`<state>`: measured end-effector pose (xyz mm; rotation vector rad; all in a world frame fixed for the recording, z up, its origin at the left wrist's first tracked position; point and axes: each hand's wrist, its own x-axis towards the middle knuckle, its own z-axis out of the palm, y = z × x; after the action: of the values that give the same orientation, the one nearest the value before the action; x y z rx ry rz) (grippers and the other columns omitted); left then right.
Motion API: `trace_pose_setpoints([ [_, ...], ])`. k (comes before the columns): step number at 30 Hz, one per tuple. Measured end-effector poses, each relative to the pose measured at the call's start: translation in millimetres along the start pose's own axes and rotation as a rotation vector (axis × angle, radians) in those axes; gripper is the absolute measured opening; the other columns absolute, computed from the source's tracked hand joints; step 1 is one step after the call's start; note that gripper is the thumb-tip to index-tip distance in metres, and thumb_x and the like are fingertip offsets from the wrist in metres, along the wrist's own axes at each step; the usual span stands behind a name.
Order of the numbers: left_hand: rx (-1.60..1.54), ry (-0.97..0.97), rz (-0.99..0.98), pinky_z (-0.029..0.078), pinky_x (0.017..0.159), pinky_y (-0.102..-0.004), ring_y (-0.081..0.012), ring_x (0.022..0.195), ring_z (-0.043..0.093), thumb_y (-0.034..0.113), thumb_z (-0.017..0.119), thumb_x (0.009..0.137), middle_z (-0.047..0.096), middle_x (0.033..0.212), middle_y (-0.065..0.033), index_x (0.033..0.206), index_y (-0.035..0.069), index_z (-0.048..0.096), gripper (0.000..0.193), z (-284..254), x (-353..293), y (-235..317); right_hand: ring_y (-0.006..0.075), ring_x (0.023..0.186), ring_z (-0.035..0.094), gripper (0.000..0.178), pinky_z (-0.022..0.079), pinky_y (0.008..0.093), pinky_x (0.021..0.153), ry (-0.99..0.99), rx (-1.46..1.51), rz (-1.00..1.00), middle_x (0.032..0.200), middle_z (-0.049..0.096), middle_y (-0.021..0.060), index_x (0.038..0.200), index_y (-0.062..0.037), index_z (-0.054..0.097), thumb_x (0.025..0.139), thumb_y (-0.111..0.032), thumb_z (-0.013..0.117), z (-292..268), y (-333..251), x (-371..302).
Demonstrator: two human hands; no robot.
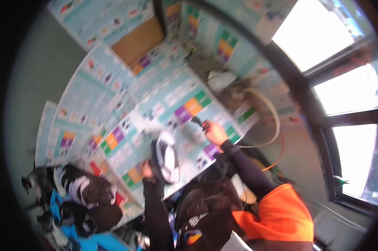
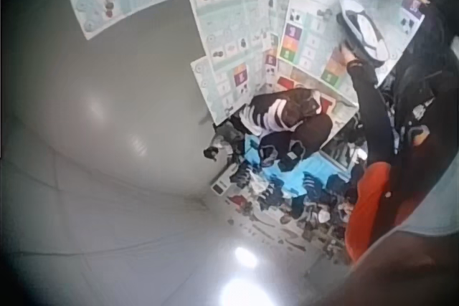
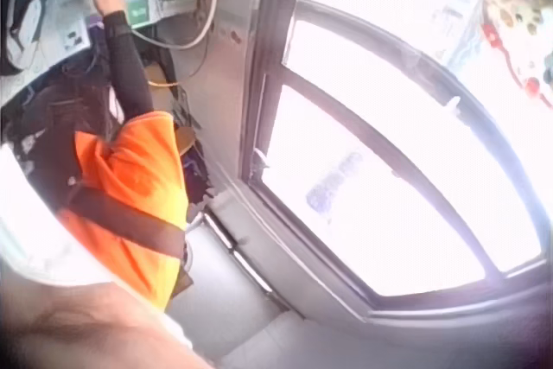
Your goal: The person picks up a shoe component from a blue basket and uses a spray gun to apply a substance to the interior before placing it on the workbench. They then repeat the process with another shoe component, adjusting the sprayer and handling multiple pieces from the basket.
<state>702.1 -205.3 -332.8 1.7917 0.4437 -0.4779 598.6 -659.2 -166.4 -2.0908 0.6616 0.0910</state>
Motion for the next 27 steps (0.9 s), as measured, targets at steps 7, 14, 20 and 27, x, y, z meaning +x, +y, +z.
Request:
trace_pose_setpoints([
  [7,0.402,0.090,0.077,0.052,0.094,-0.0426,-0.0348,0.104,0.073,0.035,0.068,0.089,0.078,0.108,-0.0218,0.112,-0.002,0.078,0.045,39.1,14.7,40.8,0.0475,0.084,0.069,0.022,0.054,0.0541,0.076,-0.429,0.066,-0.131,0.086,0.068,0.0266,0.107,-0.0075,0.068,0.087,-0.009,0.058,10.2,-32.3,-75.9],
  [14,0.528,0.009,0.271,0.053,0.089,-0.0404,-0.0326,0.097,0.075,0.033,0.070,0.086,0.079,0.102,-0.0214,0.108,-0.006,0.077,0.046,29.0,1.9,47.6,0.0487,0.081,0.067,0.019,0.052,0.0577,0.073,-0.248,0.033,-0.147,0.081,0.068,0.0262,0.103,-0.0073,0.067,0.090,-0.016,0.056,34.1,-25.1,-92.8],
  [20,0.530,0.029,0.192,0.053,0.087,-0.0408,-0.0328,0.094,0.075,0.031,0.069,0.086,0.079,0.099,-0.0217,0.106,-0.007,0.077,0.044,33.9,-3.2,56.2,0.0491,0.075,0.065,0.015,0.051,0.0552,0.069,-0.399,-0.007,-0.237,0.074,0.064,0.0269,0.100,-0.0039,0.065,0.092,-0.015,0.058,30.4,-14.9,-104.2],
  [27,0.448,0.068,0.175,0.053,0.085,-0.0406,-0.0314,0.092,0.075,0.031,0.070,0.086,0.079,0.097,-0.0205,0.105,-0.008,0.077,0.044,36.8,-7.6,56.1,0.0466,0.075,0.066,0.012,0.051,0.0511,0.068,-0.444,-0.010,-0.263,0.076,0.065,0.0258,0.098,-0.0028,0.064,0.089,-0.009,0.059,13.8,-29.6,-97.4],
])
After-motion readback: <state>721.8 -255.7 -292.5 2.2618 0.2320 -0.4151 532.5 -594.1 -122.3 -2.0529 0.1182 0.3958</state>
